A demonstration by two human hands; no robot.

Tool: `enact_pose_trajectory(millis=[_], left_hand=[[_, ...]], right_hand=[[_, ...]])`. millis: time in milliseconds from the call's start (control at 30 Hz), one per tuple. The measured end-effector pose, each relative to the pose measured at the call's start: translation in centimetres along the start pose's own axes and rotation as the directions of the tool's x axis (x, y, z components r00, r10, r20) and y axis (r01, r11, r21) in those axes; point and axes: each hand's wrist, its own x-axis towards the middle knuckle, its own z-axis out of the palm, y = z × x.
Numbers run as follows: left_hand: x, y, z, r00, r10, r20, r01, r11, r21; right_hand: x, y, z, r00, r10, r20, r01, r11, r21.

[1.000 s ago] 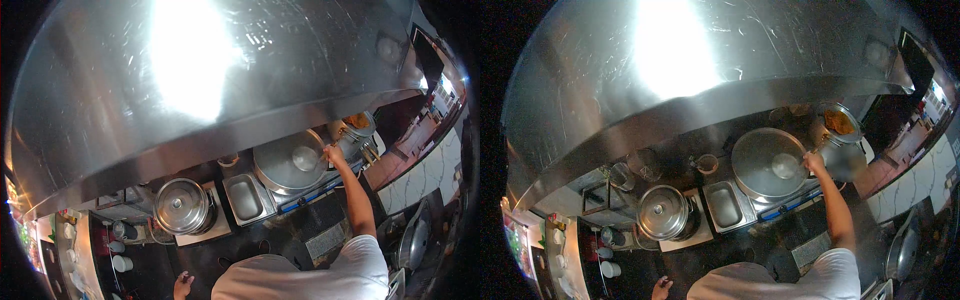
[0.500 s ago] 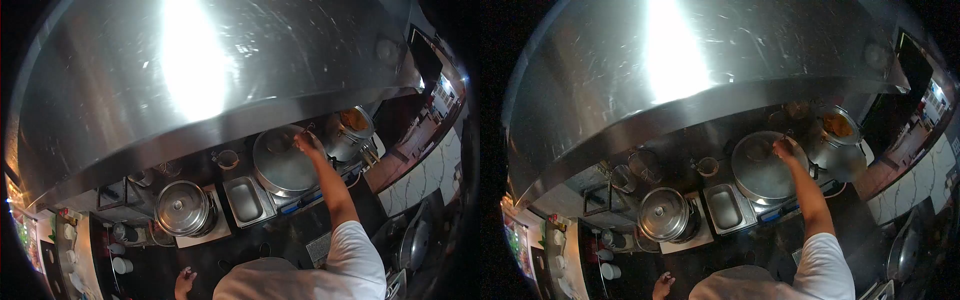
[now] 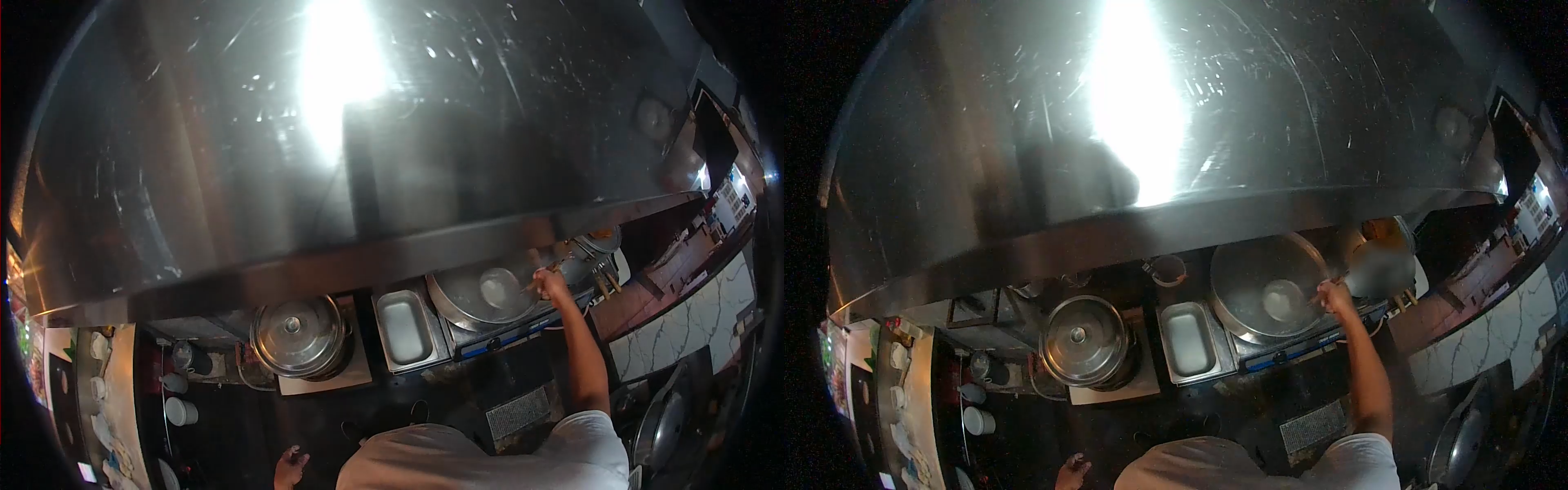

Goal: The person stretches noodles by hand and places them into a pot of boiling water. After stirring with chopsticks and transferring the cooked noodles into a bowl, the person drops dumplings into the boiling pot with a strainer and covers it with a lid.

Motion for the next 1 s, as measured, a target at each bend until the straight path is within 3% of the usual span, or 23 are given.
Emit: enact_pose_trajectory(millis=[67, 167, 200, 267, 300, 367, 400, 433, 500, 567, 667, 700, 800, 900, 1000], left_hand=[[0.8, -1.4, 0.2, 1.0, -0.013, 0.006, 0.013, 1.0, -0.026], [1.2, -1.5, 0.2, 0.998, 0.045, -0.043, -0.044, 0.999, 0.022], [2.0, -1.6, 0.5, 0.998, 0.04, -0.044, -0.042, 0.998, -0.051], [3.9, -2.3, 1.1, 0.999, 0.03, -0.045, -0.038, 0.981, -0.193], [3.6, -0.8, 0.5, 0.999, 0.005, -0.036, -0.01, 0.99, -0.142], [2.6, 5.4, -1.1, 0.999, -0.044, -0.023, 0.043, 0.998, -0.046], [2.9, 5.9, -1.3, 1.0, -0.014, -0.024, 0.014, 0.999, -0.033], [3.6, 6.2, -1.4, 1.0, 0.015, -0.025, -0.016, 1.0, -0.021], [5.8, 4.9, -1.3, 0.993, 0.112, -0.025, -0.111, 0.993, 0.032], [5.3, 6.9, -1.3, 0.988, 0.148, -0.035, -0.146, 0.988, 0.051], [5.0, 7.1, -1.0, 0.987, 0.155, -0.042, -0.157, 0.987, -0.045], [5.0, 6.8, -0.9, 0.988, 0.15, -0.042, -0.154, 0.984, -0.095], [5.1, 5.4, -0.5, 0.993, 0.114, -0.042, -0.108, 0.987, 0.116], [5.2, 0.5, 1.2, 0.991, 0.117, -0.071, -0.114, 0.993, 0.039], [3.6, -1.3, 1.4, 0.999, 0.045, 0.014, -0.046, 0.999, 0.018]], right_hand=[[1.8, -0.1, -1.7, 0.992, -0.037, -0.119, 0.029, 0.998, -0.063], [5.8, -0.2, -3.2, 0.991, -0.104, -0.086, 0.106, 0.994, 0.022], [9.9, 1.8, -4.4, 0.951, -0.307, -0.038, 0.284, 0.913, -0.292], [14.9, 2.6, -4.0, 0.885, -0.445, 0.136, 0.391, 0.553, -0.735], [15.7, 1.9, -2.5, 0.896, -0.4, 0.194, 0.349, 0.363, -0.864], [15.7, 1.1, 0.3, 0.925, -0.363, 0.117, 0.363, 0.744, -0.561], [15.5, 0.5, 1.9, 0.938, -0.334, 0.089, 0.343, 0.87, -0.353], [15.2, 0.0, 3.6, 0.952, -0.299, 0.069, 0.306, 0.944, -0.124], [13.7, -1.0, 6.9, 0.967, -0.249, 0.053, 0.246, 0.968, 0.051], [10.2, -3.0, 9.3, 0.973, -0.227, 0.036, 0.229, 0.971, -0.074], [5.0, -4.2, 11.6, 0.987, -0.161, 0.029, 0.162, 0.985, -0.063], [4.2, -3.3, 11.2, 0.982, -0.171, 0.077, 0.177, 0.981, -0.081], [3.6, 0.5, 8.8, 0.974, -0.147, 0.17, 0.144, 0.989, 0.028], [-1.3, -1.0, 5.8, 0.994, -0.06, 0.088, 0.061, 0.998, -0.014], [-1.3, -0.4, 1.4, 0.999, -0.029, 0.033, 0.028, 0.999, 0.024]])
